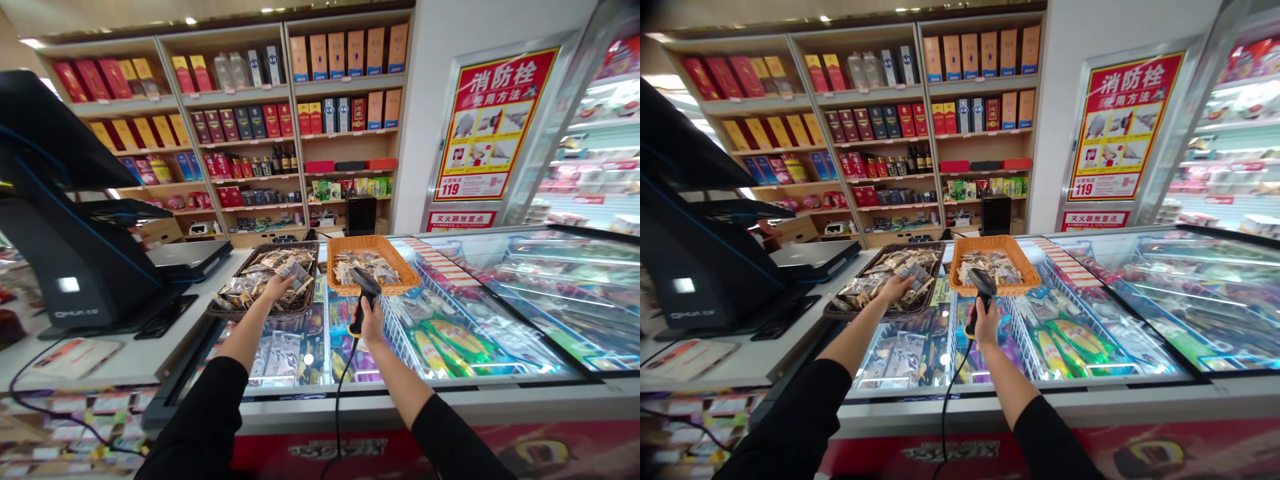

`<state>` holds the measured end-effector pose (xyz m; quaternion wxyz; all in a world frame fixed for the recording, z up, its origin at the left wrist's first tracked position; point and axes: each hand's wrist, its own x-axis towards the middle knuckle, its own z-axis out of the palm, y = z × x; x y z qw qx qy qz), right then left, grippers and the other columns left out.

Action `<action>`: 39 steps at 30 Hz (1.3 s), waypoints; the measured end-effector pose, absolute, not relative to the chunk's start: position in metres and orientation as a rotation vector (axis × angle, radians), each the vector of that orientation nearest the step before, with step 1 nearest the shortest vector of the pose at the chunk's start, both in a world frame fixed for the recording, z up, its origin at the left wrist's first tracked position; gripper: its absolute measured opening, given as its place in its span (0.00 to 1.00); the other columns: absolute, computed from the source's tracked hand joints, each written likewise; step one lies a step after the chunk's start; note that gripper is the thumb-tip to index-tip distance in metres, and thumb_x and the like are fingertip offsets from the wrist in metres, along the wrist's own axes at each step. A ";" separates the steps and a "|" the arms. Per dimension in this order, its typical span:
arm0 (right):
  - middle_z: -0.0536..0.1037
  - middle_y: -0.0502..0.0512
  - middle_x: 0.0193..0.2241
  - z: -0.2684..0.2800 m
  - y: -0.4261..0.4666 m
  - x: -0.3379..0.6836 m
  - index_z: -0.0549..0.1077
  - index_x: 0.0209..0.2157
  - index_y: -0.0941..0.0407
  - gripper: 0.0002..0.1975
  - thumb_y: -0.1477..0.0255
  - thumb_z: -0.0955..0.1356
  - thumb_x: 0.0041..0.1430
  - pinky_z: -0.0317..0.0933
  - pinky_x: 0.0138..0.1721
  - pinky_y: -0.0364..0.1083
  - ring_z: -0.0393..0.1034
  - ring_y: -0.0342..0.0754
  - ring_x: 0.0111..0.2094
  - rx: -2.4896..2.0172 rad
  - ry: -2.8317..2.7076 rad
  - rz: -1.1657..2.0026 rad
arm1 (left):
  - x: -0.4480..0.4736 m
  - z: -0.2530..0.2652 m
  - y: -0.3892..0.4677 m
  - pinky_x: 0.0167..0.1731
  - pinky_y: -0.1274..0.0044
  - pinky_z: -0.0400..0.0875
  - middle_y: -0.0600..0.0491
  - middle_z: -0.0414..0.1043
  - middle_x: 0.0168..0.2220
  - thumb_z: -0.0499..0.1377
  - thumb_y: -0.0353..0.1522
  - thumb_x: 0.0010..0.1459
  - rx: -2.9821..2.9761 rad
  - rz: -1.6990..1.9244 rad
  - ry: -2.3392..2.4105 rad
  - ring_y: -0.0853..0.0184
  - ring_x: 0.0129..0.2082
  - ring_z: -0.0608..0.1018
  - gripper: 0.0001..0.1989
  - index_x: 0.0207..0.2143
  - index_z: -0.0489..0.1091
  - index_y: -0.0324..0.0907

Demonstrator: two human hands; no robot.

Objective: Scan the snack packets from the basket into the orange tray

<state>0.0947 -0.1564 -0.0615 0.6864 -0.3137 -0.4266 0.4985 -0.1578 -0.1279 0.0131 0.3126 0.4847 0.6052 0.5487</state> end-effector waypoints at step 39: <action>0.68 0.44 0.18 -0.055 -0.180 0.077 0.63 0.33 0.54 0.15 0.55 0.64 0.58 0.55 0.16 0.41 0.60 0.40 0.14 -0.519 -1.220 1.186 | -0.151 0.025 -0.136 0.32 0.79 0.67 0.52 0.77 0.30 0.56 0.39 0.57 2.194 1.026 2.163 0.65 0.30 0.77 0.13 0.39 0.74 0.42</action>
